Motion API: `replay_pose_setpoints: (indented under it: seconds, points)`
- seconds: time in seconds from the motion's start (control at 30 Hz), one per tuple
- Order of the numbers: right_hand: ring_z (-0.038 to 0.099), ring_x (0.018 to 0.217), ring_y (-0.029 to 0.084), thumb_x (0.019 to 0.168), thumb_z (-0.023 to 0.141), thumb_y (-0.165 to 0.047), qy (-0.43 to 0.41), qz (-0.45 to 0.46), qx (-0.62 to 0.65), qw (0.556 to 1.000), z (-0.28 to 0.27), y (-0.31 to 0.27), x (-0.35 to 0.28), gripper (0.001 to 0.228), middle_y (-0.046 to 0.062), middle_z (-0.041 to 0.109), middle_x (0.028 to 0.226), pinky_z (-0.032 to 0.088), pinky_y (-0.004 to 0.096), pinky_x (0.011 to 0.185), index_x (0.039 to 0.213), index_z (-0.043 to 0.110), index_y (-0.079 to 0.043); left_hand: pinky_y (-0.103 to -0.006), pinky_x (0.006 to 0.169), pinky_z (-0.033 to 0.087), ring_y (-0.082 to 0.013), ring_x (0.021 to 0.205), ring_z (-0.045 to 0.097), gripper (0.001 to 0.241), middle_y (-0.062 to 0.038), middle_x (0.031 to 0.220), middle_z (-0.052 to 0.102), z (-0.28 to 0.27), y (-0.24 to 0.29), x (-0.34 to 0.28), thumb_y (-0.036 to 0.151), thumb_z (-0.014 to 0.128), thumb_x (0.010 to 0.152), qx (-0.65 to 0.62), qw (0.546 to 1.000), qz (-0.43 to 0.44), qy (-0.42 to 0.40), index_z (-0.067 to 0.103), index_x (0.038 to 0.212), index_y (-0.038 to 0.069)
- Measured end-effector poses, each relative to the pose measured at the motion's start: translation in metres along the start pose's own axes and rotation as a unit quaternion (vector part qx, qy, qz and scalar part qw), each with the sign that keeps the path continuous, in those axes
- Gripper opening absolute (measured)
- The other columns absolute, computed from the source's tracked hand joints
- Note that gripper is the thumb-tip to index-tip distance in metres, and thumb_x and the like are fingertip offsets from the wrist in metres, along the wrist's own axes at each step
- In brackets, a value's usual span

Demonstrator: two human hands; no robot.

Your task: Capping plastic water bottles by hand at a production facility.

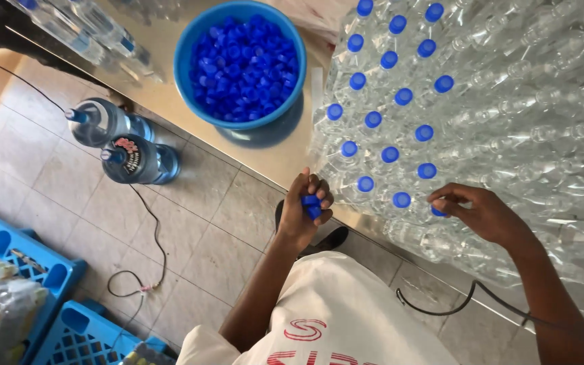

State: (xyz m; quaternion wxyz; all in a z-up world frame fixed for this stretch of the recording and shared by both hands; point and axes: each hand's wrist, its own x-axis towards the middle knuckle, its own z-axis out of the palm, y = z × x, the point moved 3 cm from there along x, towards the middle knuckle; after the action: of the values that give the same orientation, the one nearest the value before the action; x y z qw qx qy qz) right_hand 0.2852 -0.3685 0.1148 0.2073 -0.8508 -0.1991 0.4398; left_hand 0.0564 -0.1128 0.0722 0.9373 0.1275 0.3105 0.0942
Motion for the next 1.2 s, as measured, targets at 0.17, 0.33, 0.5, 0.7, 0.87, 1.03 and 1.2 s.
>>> replay_pose_setpoints:
  seconds: [0.17,0.33,0.5,0.7,0.87,1.03,1.2]
  points:
    - [0.082,0.108,0.021,0.099,0.072,-0.035,0.018,-0.030,-0.006,0.999,0.003,-0.002,-0.008,0.032,0.002,0.088,0.118,0.057,0.036,0.098,0.120,0.087,-0.017,-0.0227,0.042,0.032,-0.0144,0.071,0.053,0.040,-0.001,0.080,0.051,0.012,-0.023,-0.020,0.038,0.065,0.104,-0.010,1.000,0.005,-0.013,0.043,0.078,0.018]
    - [0.071,0.103,0.016,0.107,0.072,-0.053,0.380,-0.267,-0.332,0.821,0.030,0.012,-0.034,0.032,-0.005,0.071,0.105,0.055,0.034,0.095,0.128,0.078,-0.029,-0.0194,0.037,0.040,-0.0174,0.078,0.061,0.054,-0.004,0.090,0.051,0.030,-0.051,-0.028,0.051,0.047,0.117,0.076,0.993,-0.015,-0.093,0.039,0.074,0.021]
    - [0.070,0.114,0.027,0.094,0.084,-0.030,0.307,-0.407,-0.066,0.858,0.060,-0.071,-0.104,0.032,0.004,0.071,0.118,0.058,0.042,0.100,0.124,0.080,-0.017,-0.0199,0.035,0.040,-0.0164,0.071,0.059,0.063,-0.005,0.084,0.050,0.060,-0.076,-0.024,0.060,0.041,0.118,0.120,0.983,-0.048,-0.128,0.039,0.069,0.020]
    - [0.069,0.096,0.021,0.093,0.087,-0.027,0.357,-0.447,-0.064,0.818,0.097,-0.082,-0.086,0.034,0.001,0.066,0.109,0.062,0.038,0.091,0.126,0.081,-0.017,-0.0225,0.029,0.042,-0.0159,0.054,0.056,0.069,-0.002,0.067,0.047,0.073,-0.079,-0.014,0.062,0.047,0.116,0.203,0.972,-0.052,-0.109,0.040,0.063,0.019]
    - [0.072,0.088,0.020,0.096,0.083,-0.017,0.413,-0.443,-0.053,0.794,0.101,-0.093,-0.086,0.027,0.001,0.068,0.103,0.063,0.034,0.082,0.122,0.083,-0.014,-0.0245,0.031,0.049,-0.0178,0.046,0.063,0.062,-0.008,0.067,0.059,0.064,-0.071,-0.003,0.057,0.042,0.119,0.258,0.960,-0.047,-0.100,0.053,0.076,0.014]
    - [0.073,0.089,0.023,0.103,0.075,-0.013,0.417,-0.442,-0.096,0.789,0.106,-0.121,-0.090,0.020,0.005,0.066,0.101,0.063,0.037,0.078,0.121,0.082,-0.013,-0.0232,0.034,0.052,-0.0162,0.069,0.065,0.066,-0.010,0.090,0.063,0.062,-0.049,-0.007,0.060,0.026,0.119,0.315,0.940,-0.035,-0.124,0.060,0.124,0.004]
    - [0.070,0.091,0.024,0.100,0.080,-0.024,0.380,-0.426,-0.016,0.821,0.102,-0.110,-0.073,0.021,0.005,0.066,0.112,0.062,0.040,0.084,0.117,0.083,-0.013,-0.0227,0.032,0.052,-0.0162,0.064,0.063,0.088,-0.012,0.088,0.061,0.047,-0.044,-0.002,0.068,0.011,0.114,0.384,0.899,-0.035,-0.209,0.056,0.143,-0.002]
